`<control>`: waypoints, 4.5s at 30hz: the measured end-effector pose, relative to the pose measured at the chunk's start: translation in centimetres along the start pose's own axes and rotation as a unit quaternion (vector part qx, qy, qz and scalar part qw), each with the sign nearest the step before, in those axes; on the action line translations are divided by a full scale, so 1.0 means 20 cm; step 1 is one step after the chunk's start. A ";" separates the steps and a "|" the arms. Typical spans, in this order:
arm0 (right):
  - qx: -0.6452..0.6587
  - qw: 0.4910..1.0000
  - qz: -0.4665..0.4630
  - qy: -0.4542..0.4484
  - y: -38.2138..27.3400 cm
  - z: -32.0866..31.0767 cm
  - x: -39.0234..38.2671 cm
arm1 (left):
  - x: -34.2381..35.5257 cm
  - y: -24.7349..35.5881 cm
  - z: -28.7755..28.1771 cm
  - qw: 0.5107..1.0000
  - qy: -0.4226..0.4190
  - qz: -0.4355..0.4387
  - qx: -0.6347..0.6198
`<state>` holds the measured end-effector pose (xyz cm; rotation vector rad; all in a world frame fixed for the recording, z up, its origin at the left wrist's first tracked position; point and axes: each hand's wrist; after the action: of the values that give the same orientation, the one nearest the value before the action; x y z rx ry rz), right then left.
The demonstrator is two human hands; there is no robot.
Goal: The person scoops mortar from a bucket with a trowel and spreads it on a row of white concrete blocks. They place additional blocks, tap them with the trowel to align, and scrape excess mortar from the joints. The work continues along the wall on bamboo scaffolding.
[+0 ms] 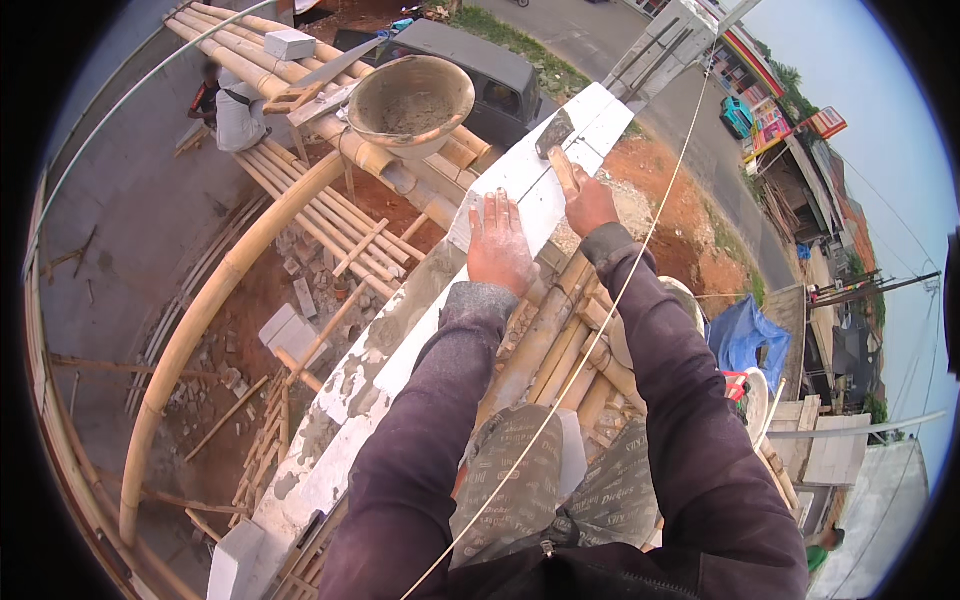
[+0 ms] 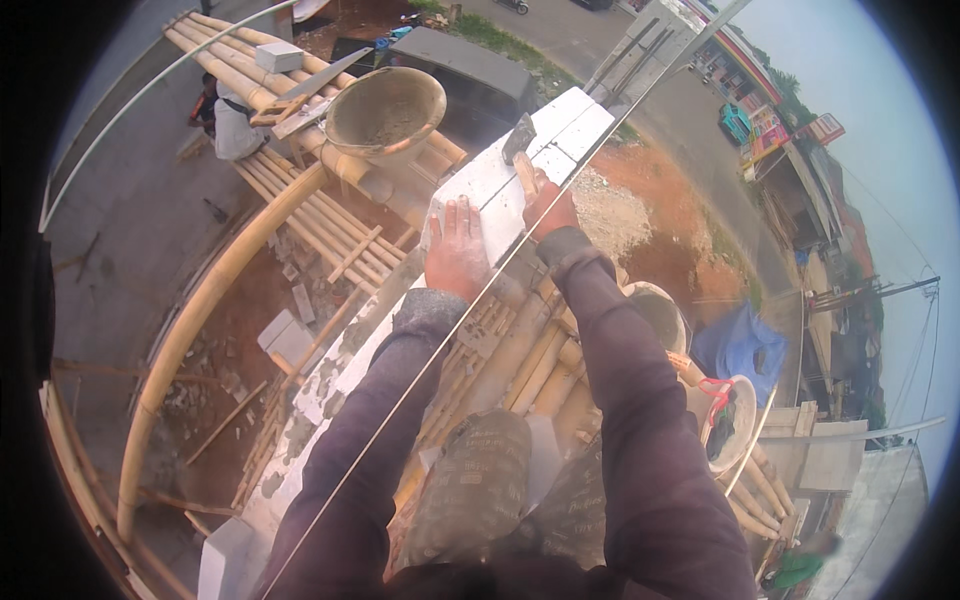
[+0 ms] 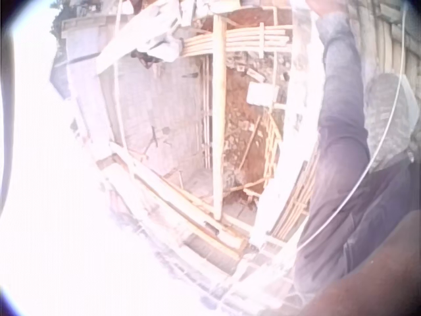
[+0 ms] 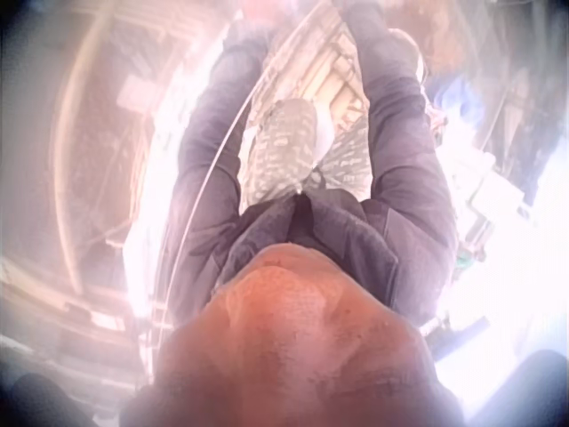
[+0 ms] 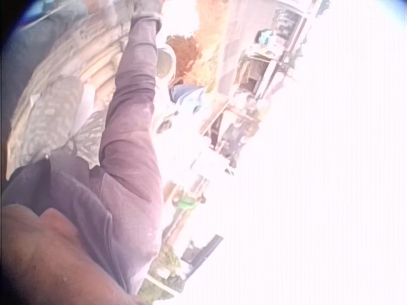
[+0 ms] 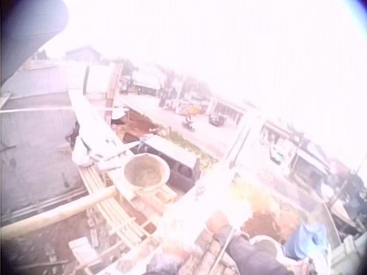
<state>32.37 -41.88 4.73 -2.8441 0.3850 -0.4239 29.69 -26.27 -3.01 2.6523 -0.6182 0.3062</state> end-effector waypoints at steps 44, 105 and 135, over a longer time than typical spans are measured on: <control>0.740 0.446 0.488 0.121 0.37 0.99 -0.43 | 0.03 0.06 -0.10 0.991 -0.111 0.038 0.065; 0.299 0.856 0.088 -0.413 -0.49 0.07 -1.83 | 0.06 -0.06 0.04 0.993 -0.059 0.089 0.042; 0.701 0.301 0.638 -0.110 -0.87 0.52 -1.88 | 0.12 -0.10 0.11 0.981 -0.010 0.171 0.092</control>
<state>4.79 -12.68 -9.72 -0.2994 1.1595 0.1001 32.93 -26.50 -4.81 2.7151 -1.1053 0.4549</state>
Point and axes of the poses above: each hand's wrist, its own x-axis towards the middle knuckle, its own z-axis out of the palm, y = z × x, and after that the axes turned 4 degrees about y, right-handed
